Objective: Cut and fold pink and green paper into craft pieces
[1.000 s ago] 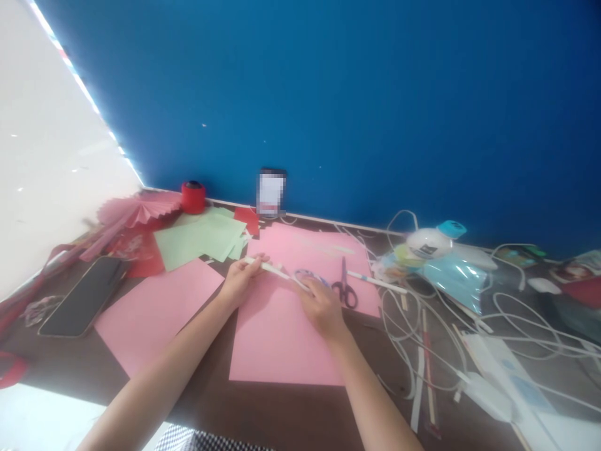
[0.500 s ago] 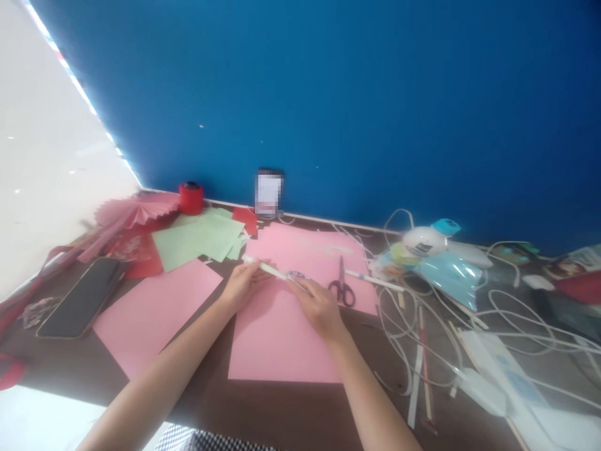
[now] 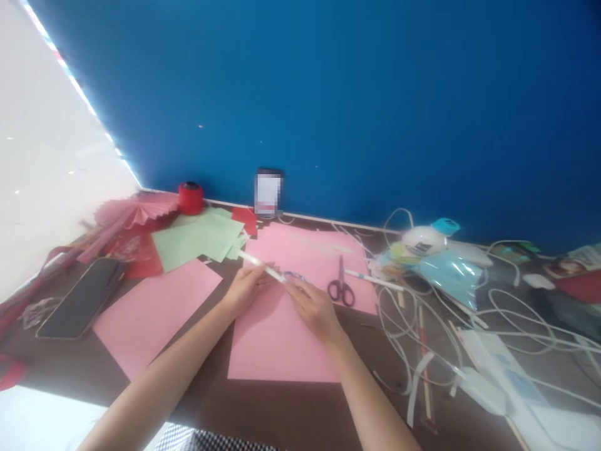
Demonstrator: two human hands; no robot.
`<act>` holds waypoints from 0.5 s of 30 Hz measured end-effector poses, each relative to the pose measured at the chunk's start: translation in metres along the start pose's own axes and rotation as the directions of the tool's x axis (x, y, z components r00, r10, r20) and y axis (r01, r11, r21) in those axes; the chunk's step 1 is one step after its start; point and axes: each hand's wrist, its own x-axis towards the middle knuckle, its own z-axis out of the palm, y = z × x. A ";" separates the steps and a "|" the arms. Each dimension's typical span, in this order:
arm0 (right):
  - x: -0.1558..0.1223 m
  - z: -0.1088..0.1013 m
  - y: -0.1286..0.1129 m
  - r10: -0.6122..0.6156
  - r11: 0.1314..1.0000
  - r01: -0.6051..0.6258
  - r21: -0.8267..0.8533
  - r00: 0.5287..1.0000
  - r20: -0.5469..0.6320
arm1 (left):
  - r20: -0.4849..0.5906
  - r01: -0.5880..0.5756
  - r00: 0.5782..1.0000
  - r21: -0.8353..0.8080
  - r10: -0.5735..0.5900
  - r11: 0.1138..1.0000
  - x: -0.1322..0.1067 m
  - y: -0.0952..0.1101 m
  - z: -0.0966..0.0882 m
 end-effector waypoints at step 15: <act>0.000 0.000 0.001 -0.023 0.994 0.022 -0.112 1.000 0.001 | -0.034 0.012 0.999 -0.053 -0.014 0.999 0.000 0.004 -0.004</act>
